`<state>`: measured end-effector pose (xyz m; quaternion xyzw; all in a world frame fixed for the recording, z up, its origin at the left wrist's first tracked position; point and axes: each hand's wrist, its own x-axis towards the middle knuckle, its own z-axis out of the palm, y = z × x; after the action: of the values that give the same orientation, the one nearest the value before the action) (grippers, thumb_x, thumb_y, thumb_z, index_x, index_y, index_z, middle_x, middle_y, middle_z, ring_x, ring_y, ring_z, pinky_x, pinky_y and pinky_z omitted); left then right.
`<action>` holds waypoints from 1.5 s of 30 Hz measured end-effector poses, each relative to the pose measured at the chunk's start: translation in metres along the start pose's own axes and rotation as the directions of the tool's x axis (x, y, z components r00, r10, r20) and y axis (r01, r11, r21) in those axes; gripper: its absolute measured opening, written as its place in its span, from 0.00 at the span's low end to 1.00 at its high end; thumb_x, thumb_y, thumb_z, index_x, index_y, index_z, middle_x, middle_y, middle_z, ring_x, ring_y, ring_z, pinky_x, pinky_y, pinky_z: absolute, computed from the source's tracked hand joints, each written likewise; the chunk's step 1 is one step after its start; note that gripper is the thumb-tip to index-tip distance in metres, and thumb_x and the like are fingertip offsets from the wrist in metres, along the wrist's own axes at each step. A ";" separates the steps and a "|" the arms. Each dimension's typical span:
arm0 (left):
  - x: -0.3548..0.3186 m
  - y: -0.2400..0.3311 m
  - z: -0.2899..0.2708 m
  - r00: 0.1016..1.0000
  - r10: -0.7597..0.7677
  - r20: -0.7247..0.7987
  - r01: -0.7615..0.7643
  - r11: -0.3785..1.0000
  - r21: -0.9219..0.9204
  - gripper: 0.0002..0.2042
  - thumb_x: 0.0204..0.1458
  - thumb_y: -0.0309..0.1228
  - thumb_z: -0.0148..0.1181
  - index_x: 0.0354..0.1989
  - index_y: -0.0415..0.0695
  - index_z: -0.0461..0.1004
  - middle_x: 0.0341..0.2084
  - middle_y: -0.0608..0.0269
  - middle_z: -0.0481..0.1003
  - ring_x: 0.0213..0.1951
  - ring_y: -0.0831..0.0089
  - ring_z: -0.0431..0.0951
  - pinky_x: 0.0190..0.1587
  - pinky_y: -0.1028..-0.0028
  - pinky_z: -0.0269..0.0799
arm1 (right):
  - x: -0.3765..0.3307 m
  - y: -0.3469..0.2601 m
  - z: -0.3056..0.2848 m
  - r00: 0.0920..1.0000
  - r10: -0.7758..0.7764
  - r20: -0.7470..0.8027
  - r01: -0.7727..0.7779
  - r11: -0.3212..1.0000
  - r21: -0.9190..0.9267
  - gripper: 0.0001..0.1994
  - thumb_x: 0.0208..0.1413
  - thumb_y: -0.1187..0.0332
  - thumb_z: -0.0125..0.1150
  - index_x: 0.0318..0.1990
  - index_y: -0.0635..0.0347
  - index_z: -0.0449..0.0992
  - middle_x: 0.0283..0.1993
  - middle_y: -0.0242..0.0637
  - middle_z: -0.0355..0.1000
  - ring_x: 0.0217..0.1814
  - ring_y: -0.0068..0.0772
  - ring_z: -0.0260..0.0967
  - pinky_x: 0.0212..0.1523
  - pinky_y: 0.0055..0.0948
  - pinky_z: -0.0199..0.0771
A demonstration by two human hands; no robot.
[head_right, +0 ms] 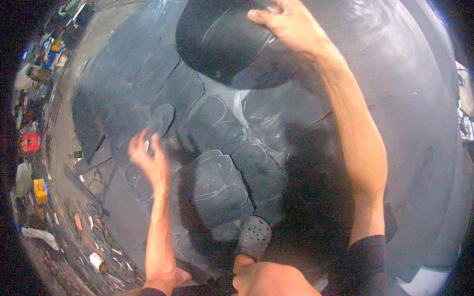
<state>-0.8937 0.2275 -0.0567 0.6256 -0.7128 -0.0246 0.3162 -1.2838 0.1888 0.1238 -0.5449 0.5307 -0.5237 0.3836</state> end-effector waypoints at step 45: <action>-0.009 0.109 0.029 0.815 0.305 0.492 -0.099 0.911 -0.401 0.19 0.61 0.37 0.62 0.57 0.41 0.77 0.64 0.47 0.71 0.70 0.46 0.62 0.71 0.51 0.57 | 0.051 0.226 0.043 0.952 -0.251 -0.174 -0.158 0.081 -0.984 0.36 0.67 0.37 0.44 0.76 0.48 0.60 0.80 0.46 0.52 0.84 0.50 0.44 0.77 0.71 0.36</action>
<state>-1.0030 0.2482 -0.0371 0.4437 -0.8196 -0.2958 0.2095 -1.2869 0.1008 -0.0944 -0.5897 0.7769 -0.1122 -0.1897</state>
